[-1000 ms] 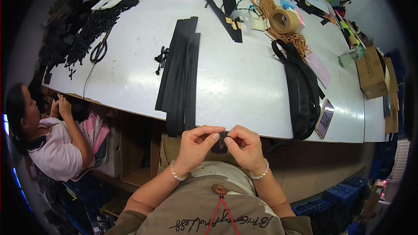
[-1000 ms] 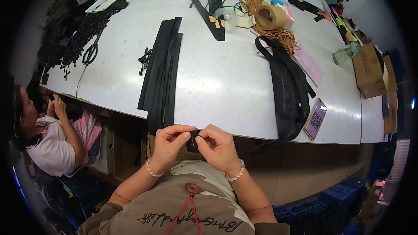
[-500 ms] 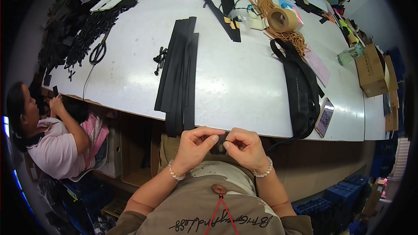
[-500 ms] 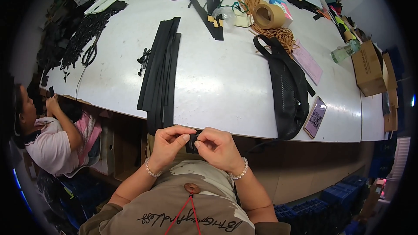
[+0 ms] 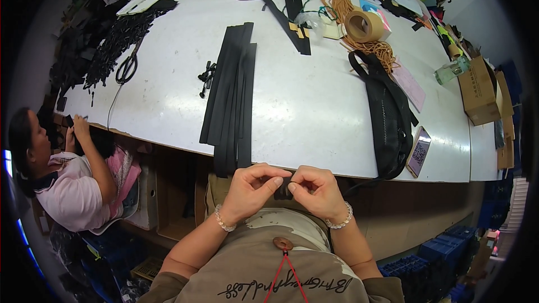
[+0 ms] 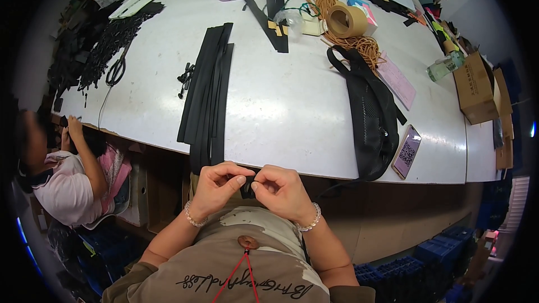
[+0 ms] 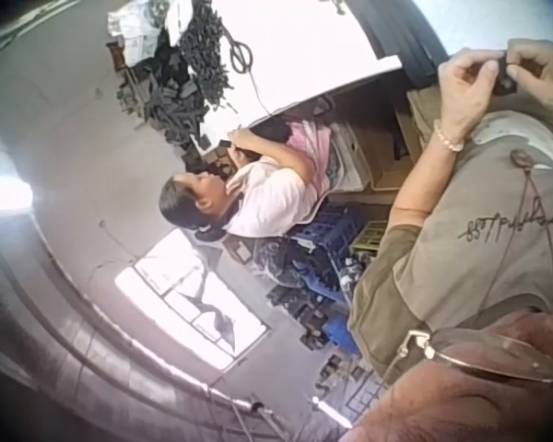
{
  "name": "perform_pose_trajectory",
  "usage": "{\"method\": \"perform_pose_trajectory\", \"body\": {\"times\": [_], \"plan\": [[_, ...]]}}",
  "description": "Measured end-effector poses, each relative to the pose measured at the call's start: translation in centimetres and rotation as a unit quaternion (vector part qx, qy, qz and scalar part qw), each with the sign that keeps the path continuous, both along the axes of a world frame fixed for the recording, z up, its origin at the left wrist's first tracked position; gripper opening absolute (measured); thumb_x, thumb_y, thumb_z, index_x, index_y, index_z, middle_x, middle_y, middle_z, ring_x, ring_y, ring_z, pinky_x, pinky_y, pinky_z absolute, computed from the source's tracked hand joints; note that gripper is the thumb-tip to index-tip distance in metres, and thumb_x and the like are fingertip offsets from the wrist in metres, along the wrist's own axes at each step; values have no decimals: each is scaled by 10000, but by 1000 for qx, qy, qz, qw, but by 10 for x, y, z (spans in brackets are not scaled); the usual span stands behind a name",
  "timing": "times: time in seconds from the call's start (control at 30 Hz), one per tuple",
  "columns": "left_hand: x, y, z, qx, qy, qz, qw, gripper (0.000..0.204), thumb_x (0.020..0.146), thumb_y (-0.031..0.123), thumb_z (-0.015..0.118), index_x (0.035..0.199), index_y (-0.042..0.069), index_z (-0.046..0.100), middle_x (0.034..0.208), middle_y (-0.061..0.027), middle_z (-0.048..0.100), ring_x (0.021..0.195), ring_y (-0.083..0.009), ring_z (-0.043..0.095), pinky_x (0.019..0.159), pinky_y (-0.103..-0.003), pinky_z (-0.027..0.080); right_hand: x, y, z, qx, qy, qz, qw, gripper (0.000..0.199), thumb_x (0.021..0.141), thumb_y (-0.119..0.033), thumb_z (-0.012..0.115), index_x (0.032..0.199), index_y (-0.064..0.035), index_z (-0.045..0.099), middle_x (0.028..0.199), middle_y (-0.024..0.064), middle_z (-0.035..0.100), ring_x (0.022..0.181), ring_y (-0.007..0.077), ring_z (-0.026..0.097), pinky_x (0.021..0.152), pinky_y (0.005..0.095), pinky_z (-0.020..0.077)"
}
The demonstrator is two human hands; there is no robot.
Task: Assembling zipper pulls by attaching plastic caps to corded straps.
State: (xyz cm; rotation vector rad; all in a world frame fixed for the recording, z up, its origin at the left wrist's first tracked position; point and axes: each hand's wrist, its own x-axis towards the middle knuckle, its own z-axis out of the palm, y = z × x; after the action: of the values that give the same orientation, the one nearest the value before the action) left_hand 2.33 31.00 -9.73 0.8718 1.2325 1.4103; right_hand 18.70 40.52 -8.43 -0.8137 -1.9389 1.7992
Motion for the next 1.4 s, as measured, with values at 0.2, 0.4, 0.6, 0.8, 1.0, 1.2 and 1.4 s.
{"method": "perform_pose_trajectory", "body": {"times": [0.2,0.4,0.6,0.8,1.0,1.2,1.4], "plan": [[-1,3,7,-6,-3,5,1000,143,867,-6,607,982,-14,692,878,-31,656,792,-58,554,684,-203,436,-3,-4,0,-38,26,-26,999,107,840,-21,618,748,8,573,656,-30,504,561,13,416,483,194,334],[-3,3,12,-8,26,7,1000,143,864,-3,611,980,-10,694,827,-22,629,729,-54,520,639,-204,406,-4,-6,0,-43,56,-39,997,100,867,-22,609,776,7,579,677,-30,510,587,15,428,503,189,351],[-6,3,8,-7,71,-10,997,148,857,-8,621,987,-13,691,845,-37,632,758,-66,549,666,-214,441,-3,-11,-8,-117,88,-54,988,71,892,-24,594,826,1,580,718,-21,532,596,20,462,512,182,373],[1,1,15,-30,-53,43,997,176,832,-21,663,1007,-9,676,897,-43,653,798,-71,591,708,-196,480,-4,-11,-10,-88,83,-75,990,36,886,-11,607,885,15,583,781,16,587,663,54,580,514,184,463],[0,-5,12,-10,-5,62,998,115,814,1,691,927,-9,674,918,-65,683,837,-99,644,758,-236,530,-11,-17,-1,12,124,-127,984,208,827,67,639,1032,35,637,829,81,636,671,107,620,575,200,516],[2,-9,12,54,77,64,994,106,797,-13,688,901,0,676,898,-73,690,811,-112,655,732,-241,530,-4,-18,-10,104,151,-101,978,159,817,77,638,970,43,665,896,131,659,690,124,637,582,208,530],[6,-9,10,117,110,75,984,103,784,-50,664,869,9,663,864,-93,682,782,-159,655,685,-259,526,-6,-25,-17,86,210,-120,967,117,829,46,649,946,47,654,894,134,660,693,149,647,575,230,533]]}}
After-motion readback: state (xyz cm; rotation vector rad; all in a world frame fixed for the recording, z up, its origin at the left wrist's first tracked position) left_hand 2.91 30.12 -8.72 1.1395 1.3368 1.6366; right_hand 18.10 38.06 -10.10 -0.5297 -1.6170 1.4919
